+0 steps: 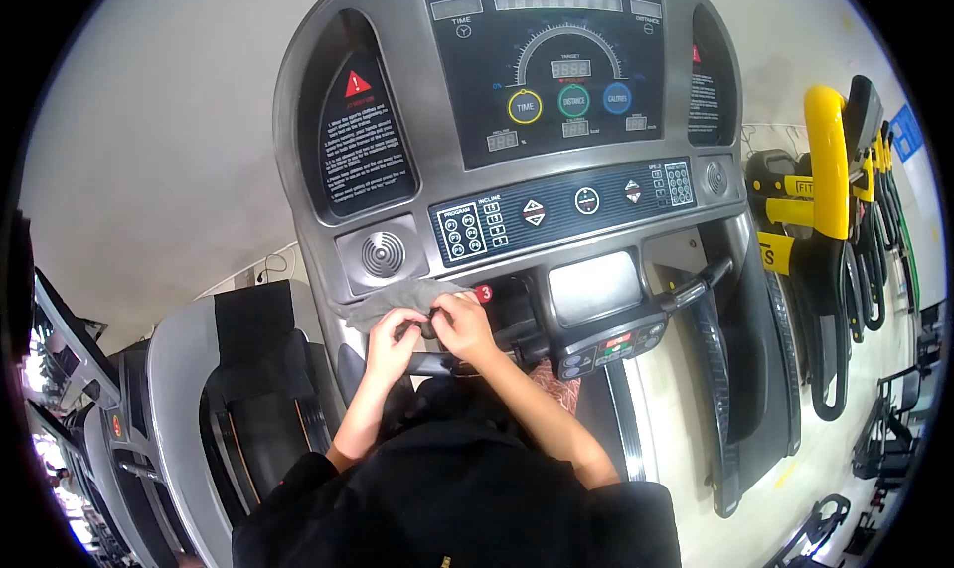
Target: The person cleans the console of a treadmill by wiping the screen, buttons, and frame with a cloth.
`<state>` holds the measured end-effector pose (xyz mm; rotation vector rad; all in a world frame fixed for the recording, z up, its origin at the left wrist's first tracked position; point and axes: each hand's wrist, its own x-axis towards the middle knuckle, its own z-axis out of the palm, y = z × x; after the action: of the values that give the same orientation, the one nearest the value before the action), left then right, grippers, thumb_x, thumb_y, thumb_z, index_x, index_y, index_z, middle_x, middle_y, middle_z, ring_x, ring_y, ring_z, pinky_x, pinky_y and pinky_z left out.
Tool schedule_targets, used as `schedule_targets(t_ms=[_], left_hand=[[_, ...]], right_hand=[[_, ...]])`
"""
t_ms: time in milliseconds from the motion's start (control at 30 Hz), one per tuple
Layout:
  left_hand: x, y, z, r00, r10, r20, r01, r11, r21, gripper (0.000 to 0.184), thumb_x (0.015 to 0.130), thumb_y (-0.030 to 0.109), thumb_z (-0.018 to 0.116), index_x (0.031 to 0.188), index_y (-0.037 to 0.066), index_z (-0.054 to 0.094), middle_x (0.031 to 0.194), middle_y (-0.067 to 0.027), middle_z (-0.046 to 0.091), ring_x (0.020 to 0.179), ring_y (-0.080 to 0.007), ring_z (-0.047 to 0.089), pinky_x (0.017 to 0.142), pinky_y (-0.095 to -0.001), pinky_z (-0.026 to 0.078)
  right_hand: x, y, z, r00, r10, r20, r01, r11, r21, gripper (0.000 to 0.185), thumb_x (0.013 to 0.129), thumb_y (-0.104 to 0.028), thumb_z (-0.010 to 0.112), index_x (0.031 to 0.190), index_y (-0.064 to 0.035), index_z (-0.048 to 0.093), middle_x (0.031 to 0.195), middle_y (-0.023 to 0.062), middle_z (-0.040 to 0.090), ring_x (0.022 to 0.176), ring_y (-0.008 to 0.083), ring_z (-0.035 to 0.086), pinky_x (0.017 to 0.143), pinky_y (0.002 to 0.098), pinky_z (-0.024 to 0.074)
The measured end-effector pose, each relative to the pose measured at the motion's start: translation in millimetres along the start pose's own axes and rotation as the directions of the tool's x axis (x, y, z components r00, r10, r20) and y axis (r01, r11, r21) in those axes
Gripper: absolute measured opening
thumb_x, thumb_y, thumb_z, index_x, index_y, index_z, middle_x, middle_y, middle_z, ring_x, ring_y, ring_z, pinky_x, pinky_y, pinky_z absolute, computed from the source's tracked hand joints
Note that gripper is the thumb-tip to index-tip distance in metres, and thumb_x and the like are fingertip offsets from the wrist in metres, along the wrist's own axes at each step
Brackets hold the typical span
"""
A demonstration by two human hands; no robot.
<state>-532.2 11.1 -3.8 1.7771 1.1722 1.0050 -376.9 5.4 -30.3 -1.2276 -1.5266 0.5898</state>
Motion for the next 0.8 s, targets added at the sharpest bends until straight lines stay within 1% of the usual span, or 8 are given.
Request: schedule_targets(t_ms=[100, 167, 267, 433, 567, 600, 767, 800], left_hand=[[8, -13, 7, 0.972, -0.148, 0.181, 0.144, 0.989, 0.037, 0.018, 0.079, 0.012, 0.058, 0.095, 0.008, 0.066, 0.074, -0.014, 0.064, 0.069, -0.0267, 0.063, 0.063, -0.0338, 0.047], [15, -5, 10, 0.907, -0.318, 0.276, 0.249, 0.934, 0.256, 0.021, 0.078, 0.012, 0.058, 0.098, 0.006, 0.065, 0.074, -0.0114, 0.063, 0.07, -0.0231, 0.061, 0.067, -0.0301, 0.047], [16, 3, 9, 0.91, -0.332, 0.248, 0.251, 0.918, 0.308, 0.021, 0.078, 0.012, 0.059, 0.098, 0.009, 0.065, 0.077, -0.0121, 0.063, 0.069, -0.0242, 0.06, 0.064, -0.0317, 0.046], [12, 5, 5, 0.987, 0.139, 0.077, -0.149, 0.979, 0.141, 0.018, 0.078, 0.008, 0.058, 0.094, 0.005, 0.062, 0.088, -0.0127, 0.066, 0.076, -0.0293, 0.063, 0.069, -0.0335, 0.049], [15, -21, 16, 0.972, -0.106, 0.207, 0.102, 0.994, 0.029, 0.025, 0.077, 0.007, 0.057, 0.1, 0.005, 0.065, 0.082, -0.0111, 0.067, 0.075, -0.0163, 0.064, 0.069, -0.0287, 0.048], [17, -13, 19, 0.968, -0.122, 0.218, 0.101, 0.989, 0.105, 0.024, 0.077, 0.011, 0.058, 0.099, 0.008, 0.066, 0.066, -0.0146, 0.06, 0.058, -0.0244, 0.06, 0.054, -0.033, 0.044], [22, 24, 23, 0.955, -0.161, 0.249, 0.108, 0.97, 0.216, 0.023, 0.078, 0.012, 0.058, 0.1, 0.008, 0.063, 0.073, -0.0177, 0.062, 0.068, -0.0317, 0.062, 0.061, -0.0382, 0.047], [21, 28, 25, 0.979, -0.023, 0.205, -0.014, 0.984, 0.178, 0.024, 0.078, 0.011, 0.058, 0.101, 0.007, 0.062, 0.079, -0.0174, 0.063, 0.074, -0.0321, 0.063, 0.066, -0.037, 0.048]], right_hand=[[-1, 21, -6, 0.988, 0.088, 0.127, -0.065, 0.983, -0.171, 0.01, 0.074, -0.012, 0.057, 0.075, -0.0023, 0.06, 0.073, 0.0176, 0.059, 0.076, 0.0368, 0.056, 0.074, 0.0446, 0.0425], [-5, 31, 0, 0.994, 0.102, 0.042, -0.094, 0.984, -0.152, 0.013, 0.074, -0.012, 0.058, 0.068, -0.0006, 0.055, 0.066, 0.0187, 0.056, 0.073, 0.0378, 0.055, 0.071, 0.0432, 0.0422], [-4, 21, -9, 0.991, 0.102, 0.083, -0.081, 0.97, -0.229, 0.012, 0.073, -0.011, 0.058, 0.072, 0.0008, 0.058, 0.069, 0.0178, 0.058, 0.074, 0.036, 0.056, 0.073, 0.0432, 0.043], [2, -5, -19, 1.0, 0.013, -0.016, -0.015, 0.993, -0.116, 0.011, 0.072, -0.009, 0.058, 0.077, -0.0004, 0.062, 0.074, 0.0152, 0.061, 0.075, 0.0332, 0.058, 0.075, 0.0411, 0.0438], [2, 5, -21, 0.998, 0.018, -0.054, -0.024, 0.992, -0.123, 0.008, 0.073, -0.009, 0.058, 0.074, -0.0022, 0.062, 0.074, 0.0146, 0.062, 0.075, 0.0335, 0.058, 0.075, 0.0414, 0.0428], [-1, 15, -20, 0.994, 0.105, -0.027, -0.108, 0.976, -0.186, 0.008, 0.073, -0.009, 0.058, 0.073, -0.0021, 0.061, 0.074, 0.0152, 0.062, 0.076, 0.0342, 0.058, 0.075, 0.0417, 0.0425], [3, 7, -31, 0.989, 0.131, -0.064, -0.143, 0.963, -0.229, 0.008, 0.072, -0.01, 0.058, 0.071, -0.0017, 0.059, 0.075, 0.0162, 0.061, 0.078, 0.0359, 0.057, 0.075, 0.0428, 0.0434], [4, 0, -35, 0.985, 0.143, -0.097, -0.163, 0.958, -0.235, 0.007, 0.073, -0.007, 0.058, 0.077, -0.0022, 0.061, 0.077, 0.0131, 0.063, 0.079, 0.0343, 0.058, 0.075, 0.0407, 0.0447]])
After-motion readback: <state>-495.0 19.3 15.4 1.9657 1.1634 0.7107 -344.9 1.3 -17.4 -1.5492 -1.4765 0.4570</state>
